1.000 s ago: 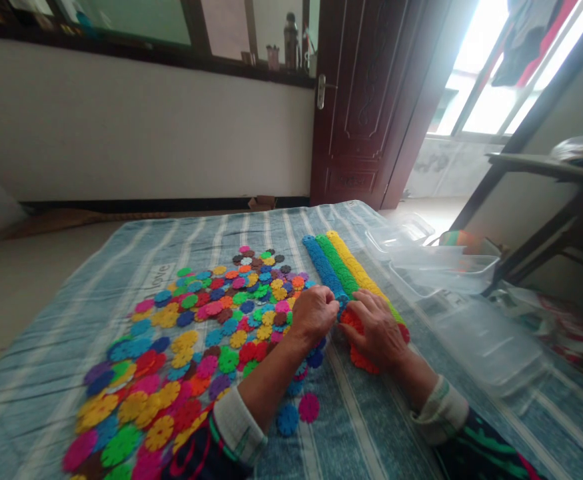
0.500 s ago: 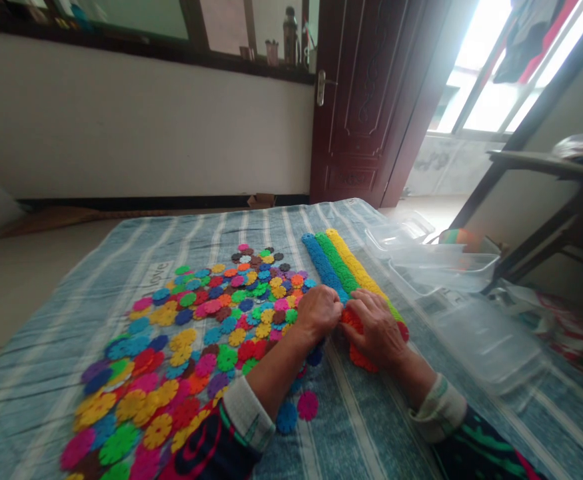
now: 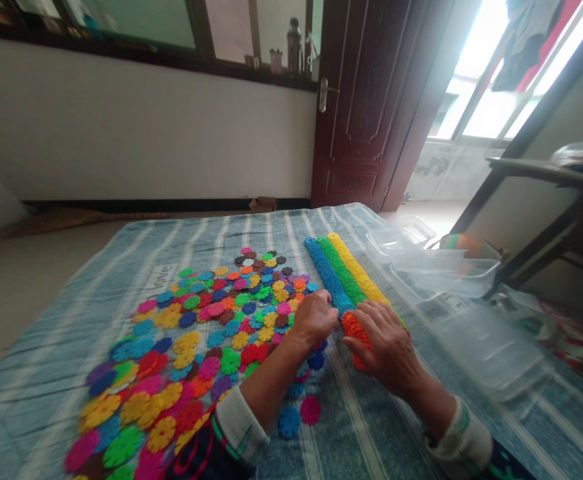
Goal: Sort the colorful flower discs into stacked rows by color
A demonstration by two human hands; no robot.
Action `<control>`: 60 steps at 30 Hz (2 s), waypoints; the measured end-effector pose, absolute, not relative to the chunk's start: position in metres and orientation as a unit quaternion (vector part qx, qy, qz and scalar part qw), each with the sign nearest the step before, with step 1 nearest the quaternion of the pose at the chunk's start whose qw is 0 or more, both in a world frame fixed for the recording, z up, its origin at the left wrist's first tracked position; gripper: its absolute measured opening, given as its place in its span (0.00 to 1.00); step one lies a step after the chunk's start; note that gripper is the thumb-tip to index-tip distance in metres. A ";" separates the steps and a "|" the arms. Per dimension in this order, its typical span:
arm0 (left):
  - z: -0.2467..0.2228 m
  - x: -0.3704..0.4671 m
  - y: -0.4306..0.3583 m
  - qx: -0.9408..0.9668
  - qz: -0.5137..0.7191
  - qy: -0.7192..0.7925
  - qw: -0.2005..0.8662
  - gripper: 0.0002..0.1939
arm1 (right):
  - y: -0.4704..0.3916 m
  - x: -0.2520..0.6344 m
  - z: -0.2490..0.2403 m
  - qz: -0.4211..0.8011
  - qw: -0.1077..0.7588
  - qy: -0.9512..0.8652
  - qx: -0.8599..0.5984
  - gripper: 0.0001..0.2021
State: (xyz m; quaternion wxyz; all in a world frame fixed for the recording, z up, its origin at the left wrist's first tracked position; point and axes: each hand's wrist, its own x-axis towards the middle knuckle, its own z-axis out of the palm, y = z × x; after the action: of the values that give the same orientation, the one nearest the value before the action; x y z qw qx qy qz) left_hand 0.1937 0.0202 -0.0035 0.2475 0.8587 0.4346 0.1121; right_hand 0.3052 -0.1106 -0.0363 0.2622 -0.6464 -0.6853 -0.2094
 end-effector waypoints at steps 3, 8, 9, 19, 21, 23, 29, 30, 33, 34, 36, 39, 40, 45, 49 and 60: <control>-0.007 0.198 0.024 0.845 0.127 0.434 0.285 0.10 | -0.125 0.292 -0.049 -0.213 0.270 -0.698 -0.628 0.21; -0.010 0.208 0.030 0.838 0.145 0.435 0.297 0.09 | -0.120 0.280 -0.066 -0.203 0.261 -0.683 -0.651 0.24; -0.010 0.209 0.031 0.838 0.147 0.433 0.298 0.09 | -0.115 0.279 -0.068 -0.202 0.264 -0.677 -0.657 0.24; -0.012 0.203 0.028 0.851 0.137 0.405 0.306 0.09 | -0.102 0.278 -0.080 -0.237 0.232 -0.676 -0.658 0.20; -0.012 0.203 0.025 0.854 0.129 0.402 0.303 0.10 | -0.105 0.282 -0.086 -0.244 0.224 -0.685 -0.648 0.20; -0.011 0.200 0.023 0.856 0.131 0.402 0.297 0.11 | -0.106 0.286 -0.090 -0.257 0.213 -0.695 -0.636 0.20; 0.003 0.151 0.035 0.896 0.109 0.405 0.148 0.12 | -0.109 0.293 -0.094 -0.291 0.190 -0.715 -0.607 0.21; 0.006 0.135 0.041 0.895 0.103 0.418 0.116 0.12 | -0.110 0.293 -0.095 -0.294 0.186 -0.717 -0.604 0.21; 0.010 0.082 0.059 0.874 0.096 0.473 0.063 0.11 | -0.110 0.293 -0.096 -0.304 0.188 -0.720 -0.595 0.23; 0.010 0.064 0.064 0.862 0.092 0.497 0.046 0.11 | -0.110 0.293 -0.096 -0.305 0.191 -0.720 -0.593 0.24; 0.007 0.031 0.071 0.835 0.083 0.543 0.019 0.10 | -0.110 0.292 -0.096 -0.308 0.201 -0.720 -0.589 0.24; -0.002 -0.007 0.074 0.817 0.067 0.573 0.003 0.12 | -0.111 0.289 -0.092 -0.312 0.216 -0.718 -0.583 0.24; -0.005 -0.017 0.073 0.815 0.064 0.576 0.000 0.12 | -0.111 0.288 -0.091 -0.314 0.220 -0.718 -0.581 0.24; -0.010 -0.050 0.070 0.807 0.069 0.586 -0.003 0.13 | -0.113 0.284 -0.083 -0.312 0.241 -0.721 -0.570 0.24; -0.002 -0.049 0.077 0.797 0.091 0.597 -0.010 0.13 | -0.111 0.279 -0.080 -0.318 0.276 -0.717 -0.556 0.23; -0.010 -0.012 0.058 0.840 0.044 0.540 0.026 0.18 | -0.107 0.270 -0.066 -0.337 0.280 -0.752 -0.492 0.20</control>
State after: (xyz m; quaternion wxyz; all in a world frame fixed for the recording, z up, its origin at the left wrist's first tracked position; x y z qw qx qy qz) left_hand -0.0123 0.0584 -0.0105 0.0258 0.8400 0.5403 0.0437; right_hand 0.2703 -0.1067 -0.0664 0.2805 -0.4919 -0.7523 -0.3368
